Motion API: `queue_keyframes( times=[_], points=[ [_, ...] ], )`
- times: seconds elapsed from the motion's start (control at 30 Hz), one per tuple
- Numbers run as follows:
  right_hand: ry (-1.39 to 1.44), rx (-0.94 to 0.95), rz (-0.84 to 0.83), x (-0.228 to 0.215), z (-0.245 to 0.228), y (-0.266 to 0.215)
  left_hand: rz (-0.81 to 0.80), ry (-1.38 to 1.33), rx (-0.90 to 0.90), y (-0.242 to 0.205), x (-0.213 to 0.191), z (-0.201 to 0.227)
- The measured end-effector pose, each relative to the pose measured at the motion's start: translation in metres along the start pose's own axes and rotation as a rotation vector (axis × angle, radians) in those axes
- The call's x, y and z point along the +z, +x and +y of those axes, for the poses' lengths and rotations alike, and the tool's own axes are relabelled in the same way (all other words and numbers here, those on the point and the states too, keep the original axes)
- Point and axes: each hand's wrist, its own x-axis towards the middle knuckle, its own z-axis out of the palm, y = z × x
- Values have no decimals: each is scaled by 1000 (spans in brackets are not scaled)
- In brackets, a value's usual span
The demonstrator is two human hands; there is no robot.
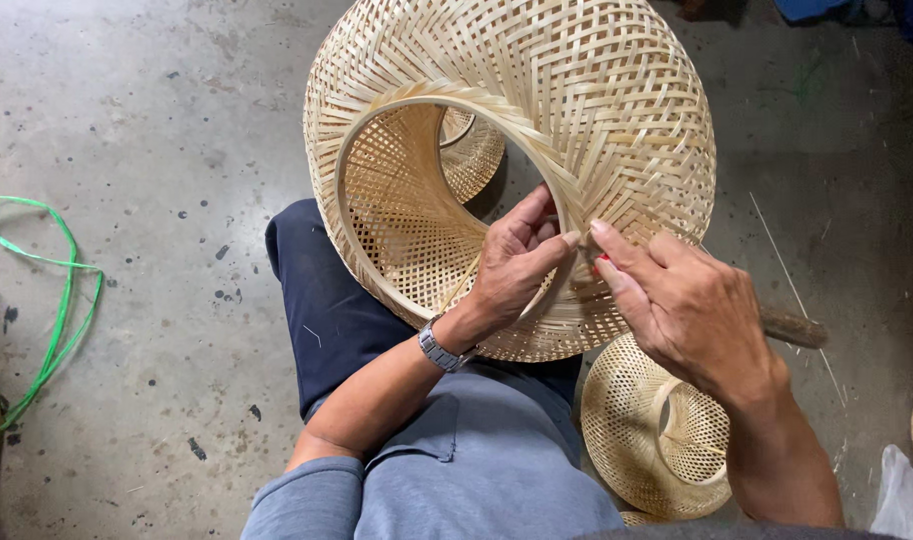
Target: The person sits on the floor and uses a red utility knife to trim and smooth the woven bamboo strips along the rim of a large basket. They rotate the basket to access different sections of the rim, carefully cutting away excess material to create a clean edge.
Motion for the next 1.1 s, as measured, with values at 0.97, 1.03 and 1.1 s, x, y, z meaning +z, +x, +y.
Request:
queue_keyframes(
  times=[0.97,1.03,1.1],
  points=[
    [-516,-68,101,-29,-19,21,179,477,63,3,16,-5],
    [-512,-71,101,-31,-20,22,179,515,82,2,16,-5],
    [-514,-67,87,-31,-23,23,164,497,98,2,16,-6]
  ],
)
